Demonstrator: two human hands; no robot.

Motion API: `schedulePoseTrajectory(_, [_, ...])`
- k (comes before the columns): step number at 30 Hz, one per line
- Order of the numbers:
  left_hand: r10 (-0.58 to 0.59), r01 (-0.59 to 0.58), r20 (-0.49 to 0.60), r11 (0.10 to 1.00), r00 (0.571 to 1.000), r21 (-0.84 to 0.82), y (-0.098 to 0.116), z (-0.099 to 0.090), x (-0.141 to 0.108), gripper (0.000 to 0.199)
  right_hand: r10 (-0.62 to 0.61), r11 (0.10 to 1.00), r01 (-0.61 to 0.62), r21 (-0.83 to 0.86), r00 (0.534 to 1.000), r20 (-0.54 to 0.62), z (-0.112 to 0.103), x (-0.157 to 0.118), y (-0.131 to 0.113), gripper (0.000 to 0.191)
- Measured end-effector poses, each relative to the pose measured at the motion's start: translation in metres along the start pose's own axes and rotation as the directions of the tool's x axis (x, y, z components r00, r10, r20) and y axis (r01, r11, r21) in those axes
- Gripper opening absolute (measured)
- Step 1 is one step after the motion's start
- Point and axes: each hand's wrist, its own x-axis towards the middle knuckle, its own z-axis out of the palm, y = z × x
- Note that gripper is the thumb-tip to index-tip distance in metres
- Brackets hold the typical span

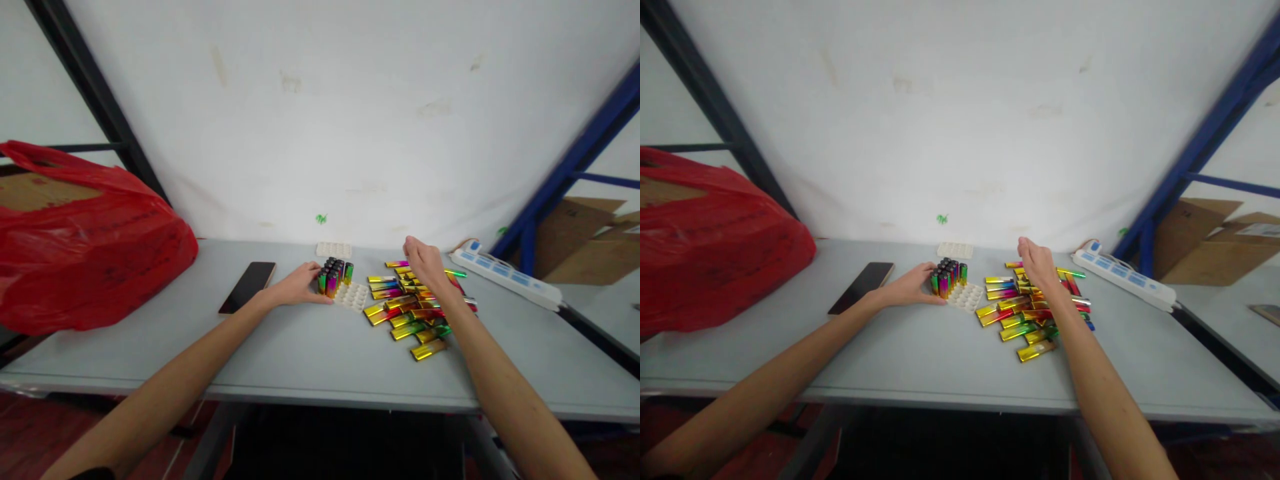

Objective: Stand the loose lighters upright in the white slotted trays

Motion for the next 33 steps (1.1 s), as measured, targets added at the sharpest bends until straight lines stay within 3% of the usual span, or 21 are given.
schedulePoseTrajectory(4, [0.007,-0.007,0.009,1.000,1.000,0.004,-0.001,-0.001,0.001,0.082,0.039,0.999,-0.039,0.028,0.999,0.002,-0.002,-0.002,-0.002,0.073])
schedulePoseTrajectory(12, [0.017,-0.017,-0.001,1.000,1.000,0.003,0.000,-0.001,0.000,0.081,0.018,0.995,-0.034,0.096,0.986,0.164,0.007,-0.007,-0.015,0.084])
schedulePoseTrajectory(33, [0.016,-0.016,0.014,1.000,1.000,0.013,0.000,-0.001,0.000,0.083,-0.046,0.998,0.036,0.046,0.970,0.239,0.017,-0.008,-0.012,0.060])
